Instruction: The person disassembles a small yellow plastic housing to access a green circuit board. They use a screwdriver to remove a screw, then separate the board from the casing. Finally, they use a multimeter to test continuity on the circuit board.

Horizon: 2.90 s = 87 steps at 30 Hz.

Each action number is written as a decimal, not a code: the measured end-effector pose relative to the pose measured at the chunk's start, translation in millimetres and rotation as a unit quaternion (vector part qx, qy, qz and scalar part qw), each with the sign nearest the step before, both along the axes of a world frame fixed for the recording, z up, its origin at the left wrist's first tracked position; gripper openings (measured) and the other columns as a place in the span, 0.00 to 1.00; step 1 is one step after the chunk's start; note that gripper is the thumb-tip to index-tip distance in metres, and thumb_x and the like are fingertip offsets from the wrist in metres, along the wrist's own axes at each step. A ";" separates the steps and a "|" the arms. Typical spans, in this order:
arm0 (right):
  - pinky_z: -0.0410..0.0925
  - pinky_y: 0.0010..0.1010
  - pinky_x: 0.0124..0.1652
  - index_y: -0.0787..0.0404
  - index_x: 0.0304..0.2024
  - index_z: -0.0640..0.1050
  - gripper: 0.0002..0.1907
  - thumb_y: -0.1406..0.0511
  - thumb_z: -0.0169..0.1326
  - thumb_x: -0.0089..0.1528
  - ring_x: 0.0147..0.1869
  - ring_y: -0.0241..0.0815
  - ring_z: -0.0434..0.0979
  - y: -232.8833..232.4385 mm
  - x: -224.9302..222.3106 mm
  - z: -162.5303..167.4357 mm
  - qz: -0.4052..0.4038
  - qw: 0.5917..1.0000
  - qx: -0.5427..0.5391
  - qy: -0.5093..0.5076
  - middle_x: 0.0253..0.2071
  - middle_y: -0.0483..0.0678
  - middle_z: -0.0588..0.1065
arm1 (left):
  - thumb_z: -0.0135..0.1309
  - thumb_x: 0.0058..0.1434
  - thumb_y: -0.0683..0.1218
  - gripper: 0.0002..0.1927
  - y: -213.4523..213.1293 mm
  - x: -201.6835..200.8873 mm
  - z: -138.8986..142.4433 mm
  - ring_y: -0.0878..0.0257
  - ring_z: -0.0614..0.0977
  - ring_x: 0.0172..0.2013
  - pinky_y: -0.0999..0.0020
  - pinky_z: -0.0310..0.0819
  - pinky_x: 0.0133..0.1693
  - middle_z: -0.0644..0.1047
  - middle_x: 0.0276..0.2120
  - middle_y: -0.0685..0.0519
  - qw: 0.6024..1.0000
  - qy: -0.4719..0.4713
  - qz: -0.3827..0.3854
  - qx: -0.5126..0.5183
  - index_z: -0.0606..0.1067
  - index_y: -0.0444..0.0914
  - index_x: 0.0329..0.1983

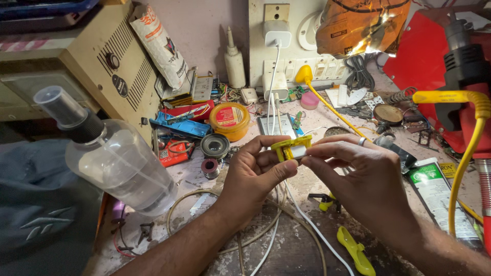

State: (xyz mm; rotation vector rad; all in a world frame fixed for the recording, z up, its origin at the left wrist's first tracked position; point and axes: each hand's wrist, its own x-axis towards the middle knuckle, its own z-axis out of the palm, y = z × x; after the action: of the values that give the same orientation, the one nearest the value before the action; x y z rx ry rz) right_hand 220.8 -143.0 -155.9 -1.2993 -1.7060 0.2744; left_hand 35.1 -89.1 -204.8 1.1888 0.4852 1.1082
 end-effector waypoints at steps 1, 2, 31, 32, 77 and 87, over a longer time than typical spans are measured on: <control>0.79 0.22 0.37 0.62 0.40 0.85 0.09 0.67 0.64 0.57 0.38 0.30 0.84 -0.1 -1.0 0.2 -0.003 1.000 -0.017 0.015 0.40 0.44 0.83 | 0.61 0.62 0.39 0.20 -0.5 -1.1 0.4 0.68 0.83 0.43 0.72 0.79 0.48 0.84 0.43 0.47 1.000 0.005 0.001 -0.004 0.73 0.33 0.57; 0.79 0.22 0.37 0.62 0.41 0.85 0.10 0.67 0.64 0.57 0.39 0.30 0.85 0.1 -1.1 0.2 -0.007 0.999 -0.034 0.030 0.40 0.45 0.83 | 0.61 0.63 0.39 0.20 -0.8 -1.4 0.5 0.68 0.83 0.43 0.72 0.79 0.48 0.84 0.42 0.47 1.000 0.010 0.003 -0.009 0.73 0.33 0.58; 0.76 0.27 0.42 0.69 0.43 0.81 0.13 0.71 0.63 0.56 0.39 0.36 0.82 13.2 12.1 -20.1 0.067 0.913 -0.209 0.345 0.37 0.50 0.83 | 0.60 0.62 0.35 0.20 1.5 1.7 -3.4 0.66 0.84 0.47 0.71 0.79 0.50 0.83 0.46 0.45 1.000 0.003 -0.002 0.010 0.72 0.34 0.57; 0.77 0.27 0.42 0.69 0.42 0.81 0.12 0.72 0.63 0.56 0.39 0.36 0.82 14.1 13.0 -22.3 0.079 0.919 -0.188 0.339 0.37 0.49 0.83 | 0.60 0.62 0.35 0.21 2.1 1.9 -2.9 0.65 0.83 0.46 0.71 0.79 0.50 0.83 0.46 0.45 1.000 0.006 -0.004 0.010 0.72 0.33 0.58; 0.78 0.27 0.49 0.69 0.52 0.75 0.21 0.73 0.63 0.57 0.48 0.36 0.83 24.7 27.1 -14.9 0.172 0.941 -0.181 0.229 0.45 0.53 0.81 | 0.62 0.63 0.40 0.21 2.9 4.5 -6.7 0.69 0.82 0.44 0.71 0.80 0.49 0.83 0.44 0.51 0.999 0.008 -0.012 0.031 0.73 0.36 0.58; 0.78 0.25 0.48 0.66 0.48 0.77 0.19 0.71 0.66 0.55 0.45 0.33 0.83 24.3 32.7 -21.1 0.155 0.966 -0.134 0.157 0.43 0.49 0.81 | 0.60 0.64 0.39 0.21 2.8 2.3 -7.0 0.67 0.83 0.47 0.70 0.80 0.52 0.82 0.46 0.48 0.999 0.002 -0.027 0.041 0.72 0.35 0.60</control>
State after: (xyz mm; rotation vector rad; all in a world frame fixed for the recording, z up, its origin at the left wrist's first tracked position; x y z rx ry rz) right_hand 253.4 -118.7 -177.0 -1.0987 -1.6289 0.8737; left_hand 37.4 -86.3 -211.8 1.2693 0.4129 1.0884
